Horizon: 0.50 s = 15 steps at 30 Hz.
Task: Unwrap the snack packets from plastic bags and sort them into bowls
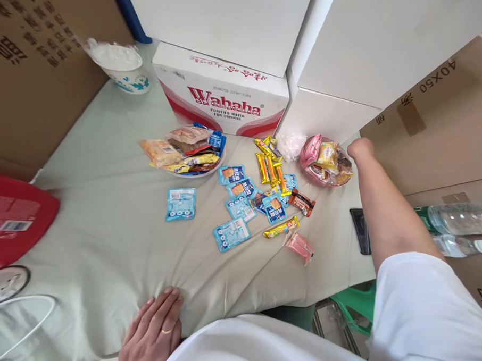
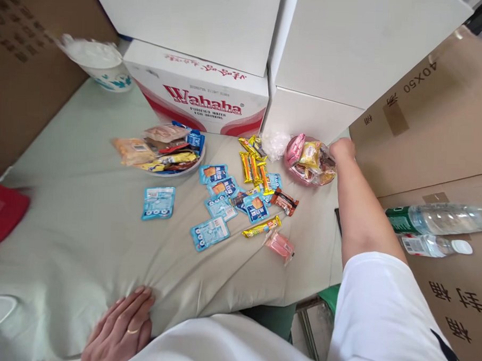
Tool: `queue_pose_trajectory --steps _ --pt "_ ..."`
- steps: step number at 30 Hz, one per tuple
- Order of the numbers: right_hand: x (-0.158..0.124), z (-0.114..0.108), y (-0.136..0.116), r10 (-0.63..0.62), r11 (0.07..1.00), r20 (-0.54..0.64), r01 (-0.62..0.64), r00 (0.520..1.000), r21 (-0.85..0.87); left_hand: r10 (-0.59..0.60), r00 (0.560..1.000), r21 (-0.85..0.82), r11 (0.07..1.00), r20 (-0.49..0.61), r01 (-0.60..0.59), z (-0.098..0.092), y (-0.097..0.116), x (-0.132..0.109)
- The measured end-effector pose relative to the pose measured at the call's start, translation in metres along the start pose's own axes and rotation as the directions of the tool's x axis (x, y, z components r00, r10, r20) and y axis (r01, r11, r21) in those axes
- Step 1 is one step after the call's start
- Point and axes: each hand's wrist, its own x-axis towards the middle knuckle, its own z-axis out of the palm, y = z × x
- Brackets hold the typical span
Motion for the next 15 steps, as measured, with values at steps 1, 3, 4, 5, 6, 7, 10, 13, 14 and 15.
queue_pose_trajectory --steps 1,3,4,5,6,7,10,13,14,15 --pt "-0.004 -0.007 -0.005 0.01 1.0 -0.079 -0.009 0.997 0.004 -0.004 1.0 0.006 1.0 0.01 0.004 0.0 0.0 0.0" --pt "-0.017 -0.012 -0.025 -0.096 0.989 -0.23 0.118 0.969 0.084 -0.007 1.0 0.014 1.0 0.027 0.006 -0.001 0.001 0.0" --pt "-0.026 -0.011 -0.038 -0.233 0.958 -0.264 0.267 0.936 0.1 -0.007 0.999 0.014 1.0 0.032 0.006 -0.001 0.001 0.0" --pt "-0.036 -0.006 -0.053 -0.392 0.898 -0.269 0.43 0.88 0.098 -0.007 0.999 0.013 1.0 0.034 0.007 -0.001 0.002 0.001" --pt "-0.045 0.0 -0.069 -0.538 0.818 -0.248 0.57 0.806 0.077 -0.007 0.999 0.011 1.0 0.033 0.006 -0.001 0.002 0.002" --pt "-0.054 0.007 -0.083 -0.644 0.746 -0.205 0.664 0.737 0.041 -0.005 1.0 0.009 1.0 0.031 0.005 -0.002 0.003 0.003" --pt "-0.074 0.025 -0.115 -0.71 0.705 -0.093 0.705 0.698 -0.077 -0.005 1.0 -0.011 1.0 0.029 0.005 -0.004 0.003 0.005" --pt "-0.083 0.022 -0.119 -0.597 0.801 -0.134 0.596 0.791 -0.049 -0.033 0.998 -0.129 0.991 0.053 0.039 -0.012 0.002 0.006" --pt "-0.086 0.015 -0.114 -0.553 0.828 -0.166 0.56 0.816 -0.004 -0.059 0.996 -0.199 0.977 0.062 0.07 -0.016 0.002 0.006" --pt "-0.092 0.007 -0.108 -0.515 0.843 -0.203 0.535 0.833 0.056 -0.097 0.993 -0.276 0.954 0.07 0.113 -0.02 0.002 0.007"
